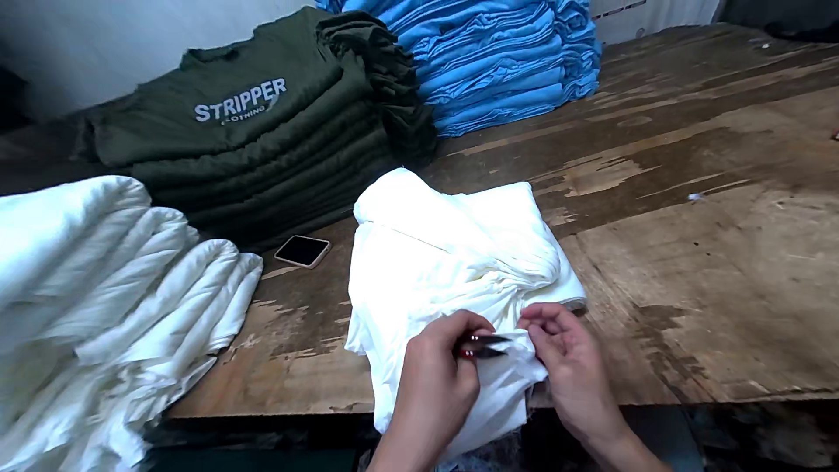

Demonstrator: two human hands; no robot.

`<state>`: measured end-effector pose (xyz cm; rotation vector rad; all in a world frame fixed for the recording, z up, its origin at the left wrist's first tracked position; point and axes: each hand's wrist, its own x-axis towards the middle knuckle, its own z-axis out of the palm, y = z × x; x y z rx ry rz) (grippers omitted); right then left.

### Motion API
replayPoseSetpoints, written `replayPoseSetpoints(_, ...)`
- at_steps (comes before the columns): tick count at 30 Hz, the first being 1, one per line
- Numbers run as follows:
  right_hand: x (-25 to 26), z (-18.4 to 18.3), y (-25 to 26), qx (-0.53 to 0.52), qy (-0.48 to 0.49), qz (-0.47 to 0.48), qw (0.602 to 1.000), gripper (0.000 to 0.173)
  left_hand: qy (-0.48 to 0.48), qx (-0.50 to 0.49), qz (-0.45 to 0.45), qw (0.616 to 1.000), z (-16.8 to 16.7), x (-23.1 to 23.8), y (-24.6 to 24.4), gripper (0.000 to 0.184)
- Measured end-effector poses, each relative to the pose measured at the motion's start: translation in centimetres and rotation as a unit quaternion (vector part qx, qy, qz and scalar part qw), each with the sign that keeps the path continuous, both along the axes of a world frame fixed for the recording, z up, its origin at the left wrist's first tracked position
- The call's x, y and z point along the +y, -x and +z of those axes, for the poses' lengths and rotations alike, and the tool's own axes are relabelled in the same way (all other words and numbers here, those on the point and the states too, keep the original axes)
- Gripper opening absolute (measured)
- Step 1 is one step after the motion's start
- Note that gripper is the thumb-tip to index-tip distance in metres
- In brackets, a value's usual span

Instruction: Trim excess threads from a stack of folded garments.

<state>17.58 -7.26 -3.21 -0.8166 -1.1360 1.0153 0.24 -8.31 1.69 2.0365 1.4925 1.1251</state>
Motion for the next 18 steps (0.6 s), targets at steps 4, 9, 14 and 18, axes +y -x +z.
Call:
replayPoseSetpoints(4, 0.2, -0.9, 0.0, -0.286, -0.168, -0.088, 0.939, 0.039, 0.090, -0.071, 0.007, 0.993, 0.3, 1.2, 0.4, 0.022)
replayPoseSetpoints(9, -1.1, -2.2, -2.2, -0.208, -0.245, -0.206, 0.924, 0.008, 0.103, -0.106, -0.041, 0.988, 0.3, 0.8, -0.2, 0.024)
replayPoseSetpoints(14, -1.7, -2.2, -1.2, -0.234, -0.192, -0.162, 0.939, 0.048, 0.122, -0.075, -0.032, 0.989, 0.5, 0.7, -0.7, 0.022)
replayPoseSetpoints(18, -2.0, -2.9, -2.5, -0.241, -0.293, -0.193, 0.905, 0.015, 0.022, -0.014, -0.020, 0.999, -0.1, -0.7, -0.4, 0.030)
